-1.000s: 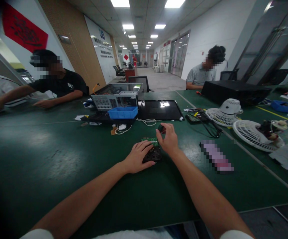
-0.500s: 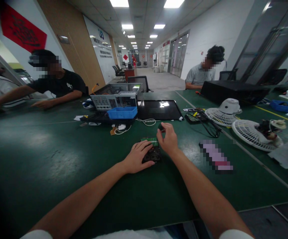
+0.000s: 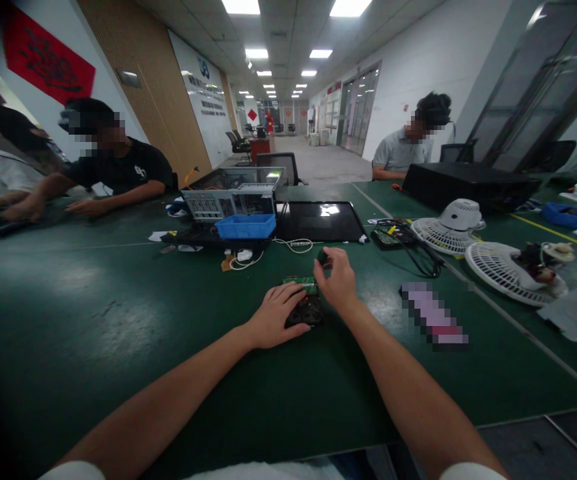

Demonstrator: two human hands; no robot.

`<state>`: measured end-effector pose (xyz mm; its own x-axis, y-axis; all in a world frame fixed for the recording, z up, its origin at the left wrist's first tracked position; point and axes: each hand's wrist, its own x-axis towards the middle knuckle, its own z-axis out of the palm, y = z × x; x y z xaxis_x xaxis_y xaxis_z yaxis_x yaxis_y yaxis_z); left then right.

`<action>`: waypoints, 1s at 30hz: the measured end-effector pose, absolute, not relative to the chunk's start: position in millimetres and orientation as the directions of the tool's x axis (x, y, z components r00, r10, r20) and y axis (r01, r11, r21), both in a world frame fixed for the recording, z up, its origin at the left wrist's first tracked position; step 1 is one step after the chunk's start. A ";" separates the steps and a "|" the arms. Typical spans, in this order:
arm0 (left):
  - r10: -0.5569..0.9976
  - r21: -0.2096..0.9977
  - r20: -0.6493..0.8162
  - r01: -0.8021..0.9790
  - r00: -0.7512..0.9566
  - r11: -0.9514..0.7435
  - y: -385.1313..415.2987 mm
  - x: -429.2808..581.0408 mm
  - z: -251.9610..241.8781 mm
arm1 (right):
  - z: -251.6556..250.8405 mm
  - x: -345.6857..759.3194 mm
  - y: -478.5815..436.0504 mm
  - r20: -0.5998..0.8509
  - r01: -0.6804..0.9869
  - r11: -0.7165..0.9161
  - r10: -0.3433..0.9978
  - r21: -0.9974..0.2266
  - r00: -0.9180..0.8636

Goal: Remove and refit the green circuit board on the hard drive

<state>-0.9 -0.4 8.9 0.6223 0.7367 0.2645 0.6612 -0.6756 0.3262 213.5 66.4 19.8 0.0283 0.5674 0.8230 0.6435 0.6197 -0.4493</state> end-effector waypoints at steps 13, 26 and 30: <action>0.738 0.310 0.289 0.670 0.610 -0.675 -0.9 0.2 7.6 | 14.9 213.6 66.2 0.814 0.662 0.606 0.581 -0.441 0.010; 0.777 0.355 0.407 0.701 0.480 -0.618 3.0 -5.4 12.4 | 21.5 218.9 63.7 0.826 0.675 0.587 0.561 -0.447 0.060; 0.881 0.368 0.444 0.865 0.160 -0.342 34.8 -37.1 3.8 | 24.1 224.7 65.9 0.820 0.711 0.553 0.568 -0.435 0.060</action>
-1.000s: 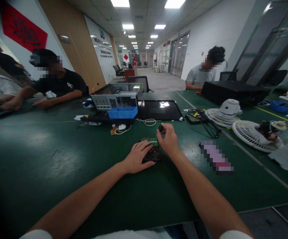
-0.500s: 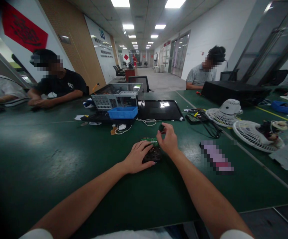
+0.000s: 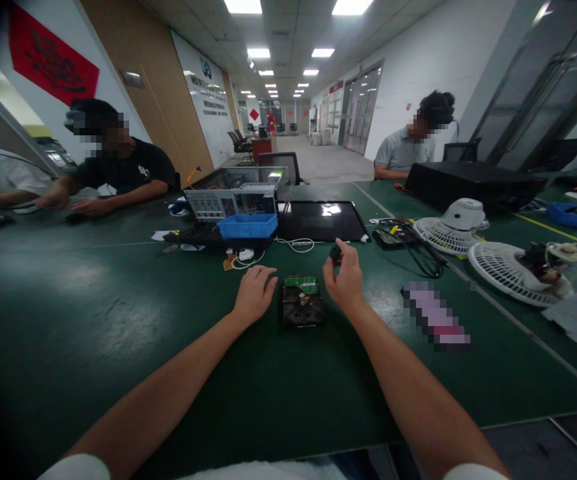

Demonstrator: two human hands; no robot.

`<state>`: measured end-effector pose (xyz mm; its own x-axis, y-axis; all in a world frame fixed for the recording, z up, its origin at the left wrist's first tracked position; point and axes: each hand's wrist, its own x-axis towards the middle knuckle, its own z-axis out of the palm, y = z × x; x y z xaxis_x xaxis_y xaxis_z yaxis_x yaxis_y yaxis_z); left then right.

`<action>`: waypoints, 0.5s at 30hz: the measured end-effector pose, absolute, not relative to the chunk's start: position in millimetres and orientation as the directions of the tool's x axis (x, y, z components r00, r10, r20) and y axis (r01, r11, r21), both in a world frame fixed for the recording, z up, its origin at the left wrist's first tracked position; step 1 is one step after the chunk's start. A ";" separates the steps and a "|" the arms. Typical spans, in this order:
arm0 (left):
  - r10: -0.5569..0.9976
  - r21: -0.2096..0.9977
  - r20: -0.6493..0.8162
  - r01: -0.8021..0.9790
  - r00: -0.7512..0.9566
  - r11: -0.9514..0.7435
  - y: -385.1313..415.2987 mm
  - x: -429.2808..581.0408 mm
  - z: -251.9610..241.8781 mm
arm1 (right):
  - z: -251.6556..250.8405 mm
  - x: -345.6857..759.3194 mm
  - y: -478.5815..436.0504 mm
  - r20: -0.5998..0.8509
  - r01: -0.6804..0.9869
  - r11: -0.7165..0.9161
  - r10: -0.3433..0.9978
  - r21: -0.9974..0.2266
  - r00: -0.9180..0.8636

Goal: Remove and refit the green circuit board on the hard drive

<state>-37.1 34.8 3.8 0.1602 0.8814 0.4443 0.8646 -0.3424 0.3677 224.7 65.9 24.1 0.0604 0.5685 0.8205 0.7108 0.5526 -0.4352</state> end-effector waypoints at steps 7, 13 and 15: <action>0.938 0.355 0.300 0.933 -0.172 0.058 72.9 -99.3 -12.9 | 20.4 234.6 79.5 0.737 0.745 0.455 0.672 -0.487 0.070; 0.955 0.353 0.251 0.933 -0.160 0.063 74.0 -97.7 -16.0 | 11.1 239.5 85.2 0.385 0.605 0.217 0.909 -0.766 0.161; 0.957 0.349 0.247 0.935 -0.150 0.057 74.0 -96.9 -15.4 | 10.4 240.8 85.4 0.255 0.523 0.128 0.950 -0.843 0.178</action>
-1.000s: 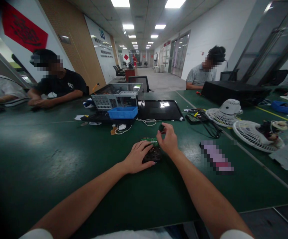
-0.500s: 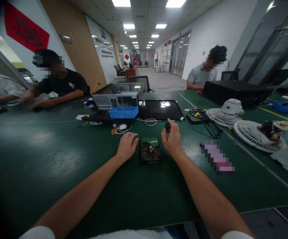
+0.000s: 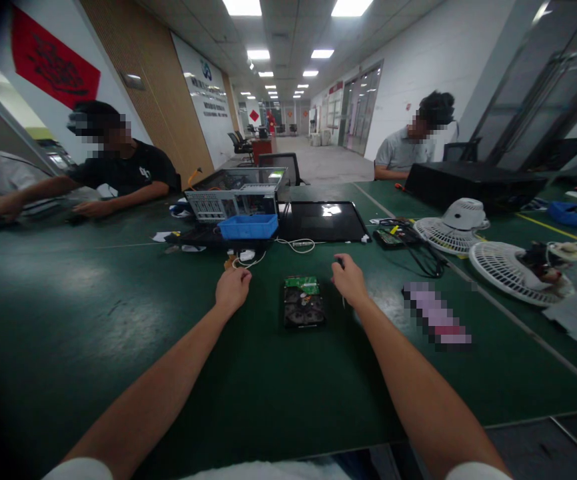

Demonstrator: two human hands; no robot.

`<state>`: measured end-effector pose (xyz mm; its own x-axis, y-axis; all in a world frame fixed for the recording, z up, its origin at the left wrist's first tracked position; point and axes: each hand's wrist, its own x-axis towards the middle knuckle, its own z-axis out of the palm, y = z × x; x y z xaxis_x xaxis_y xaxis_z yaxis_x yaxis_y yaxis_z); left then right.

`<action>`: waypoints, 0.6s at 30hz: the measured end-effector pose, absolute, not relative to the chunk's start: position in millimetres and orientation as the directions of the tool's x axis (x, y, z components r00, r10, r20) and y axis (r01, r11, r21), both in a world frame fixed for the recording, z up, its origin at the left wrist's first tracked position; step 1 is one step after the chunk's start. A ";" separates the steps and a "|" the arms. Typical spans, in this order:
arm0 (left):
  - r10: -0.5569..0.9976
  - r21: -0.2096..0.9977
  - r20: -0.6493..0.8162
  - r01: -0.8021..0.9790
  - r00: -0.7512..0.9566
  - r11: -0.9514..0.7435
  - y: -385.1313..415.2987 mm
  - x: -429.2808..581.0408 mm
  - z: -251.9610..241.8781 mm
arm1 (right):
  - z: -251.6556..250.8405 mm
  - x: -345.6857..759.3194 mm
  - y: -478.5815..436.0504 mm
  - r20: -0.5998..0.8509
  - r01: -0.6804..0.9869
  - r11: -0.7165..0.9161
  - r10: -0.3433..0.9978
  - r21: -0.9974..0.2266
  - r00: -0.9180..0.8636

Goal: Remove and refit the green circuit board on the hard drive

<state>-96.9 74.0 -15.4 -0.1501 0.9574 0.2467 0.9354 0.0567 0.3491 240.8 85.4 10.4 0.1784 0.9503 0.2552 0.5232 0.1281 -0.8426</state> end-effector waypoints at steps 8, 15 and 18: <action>0.957 0.324 0.261 0.945 -0.128 0.038 73.2 -97.5 -14.2 | 18.7 234.7 73.5 -0.129 0.341 -0.068 0.979 -0.937 -0.159; 0.956 0.304 0.274 0.953 -0.108 0.020 73.2 -97.8 -15.0 | 17.2 229.5 70.3 -0.162 0.397 -0.064 0.963 -0.915 -0.217; 0.957 0.296 0.273 0.955 -0.104 0.019 75.1 -97.2 -14.8 | 16.0 230.0 70.7 -0.144 0.441 -0.034 0.965 -0.897 -0.219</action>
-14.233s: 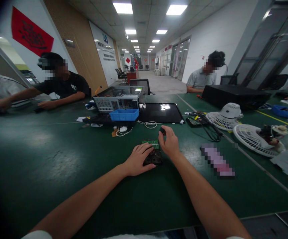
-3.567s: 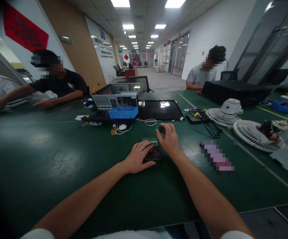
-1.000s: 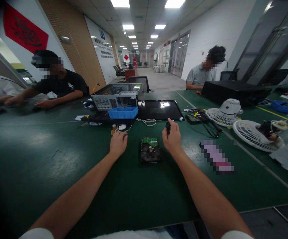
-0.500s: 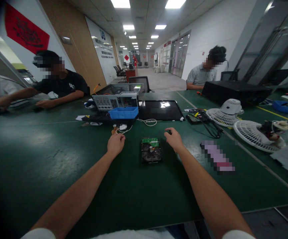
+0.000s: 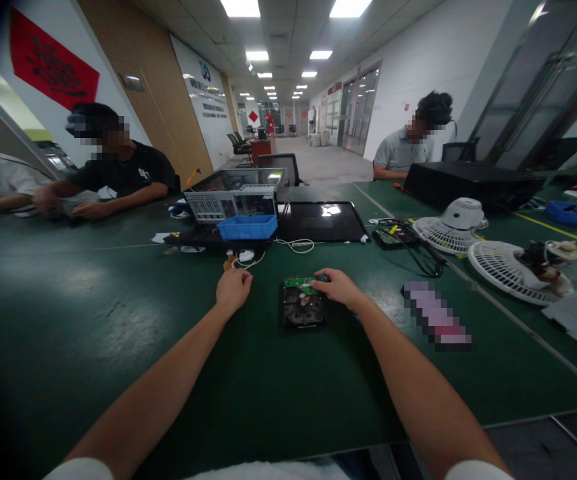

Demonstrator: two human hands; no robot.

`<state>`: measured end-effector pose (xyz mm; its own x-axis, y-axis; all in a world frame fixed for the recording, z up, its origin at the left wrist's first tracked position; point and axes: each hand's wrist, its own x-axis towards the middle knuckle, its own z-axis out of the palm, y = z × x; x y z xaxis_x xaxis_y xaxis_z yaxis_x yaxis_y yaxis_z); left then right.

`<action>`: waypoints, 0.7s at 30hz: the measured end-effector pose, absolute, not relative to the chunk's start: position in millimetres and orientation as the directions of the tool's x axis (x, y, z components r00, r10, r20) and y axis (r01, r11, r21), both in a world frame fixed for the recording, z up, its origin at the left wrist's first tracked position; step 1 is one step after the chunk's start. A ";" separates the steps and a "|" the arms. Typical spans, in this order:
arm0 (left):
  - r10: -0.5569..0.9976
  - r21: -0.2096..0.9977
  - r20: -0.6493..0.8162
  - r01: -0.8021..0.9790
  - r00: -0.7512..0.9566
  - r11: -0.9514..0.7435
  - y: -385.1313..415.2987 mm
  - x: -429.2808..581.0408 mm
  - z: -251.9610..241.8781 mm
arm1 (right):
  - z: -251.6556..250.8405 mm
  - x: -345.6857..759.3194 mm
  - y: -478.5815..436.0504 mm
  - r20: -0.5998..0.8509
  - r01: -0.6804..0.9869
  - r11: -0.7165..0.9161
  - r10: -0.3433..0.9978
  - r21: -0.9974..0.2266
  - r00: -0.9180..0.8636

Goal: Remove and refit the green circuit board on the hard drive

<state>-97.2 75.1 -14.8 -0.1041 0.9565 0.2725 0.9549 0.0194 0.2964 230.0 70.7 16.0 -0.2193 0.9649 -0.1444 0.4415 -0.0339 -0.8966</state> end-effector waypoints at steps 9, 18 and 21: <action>0.958 0.285 0.279 0.958 -0.061 -0.022 75.3 -92.1 -10.8 | 12.6 231.5 73.4 -0.109 0.534 0.023 0.971 -0.845 -0.213; 0.886 0.257 0.359 0.881 0.294 -0.396 61.5 -30.8 22.1 | 12.9 227.9 72.1 -0.135 0.495 -0.021 0.971 -0.869 -0.196; 0.872 0.232 0.302 0.858 0.385 -0.459 63.6 -4.8 28.3 | 12.7 226.0 70.7 -0.155 0.466 -0.044 0.967 -0.884 -0.202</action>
<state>-4.8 63.6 28.3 0.3845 0.8723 0.3021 0.8577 -0.4586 0.2323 226.0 70.7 12.7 -0.2022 0.9671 -0.1547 0.4655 -0.0440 -0.8839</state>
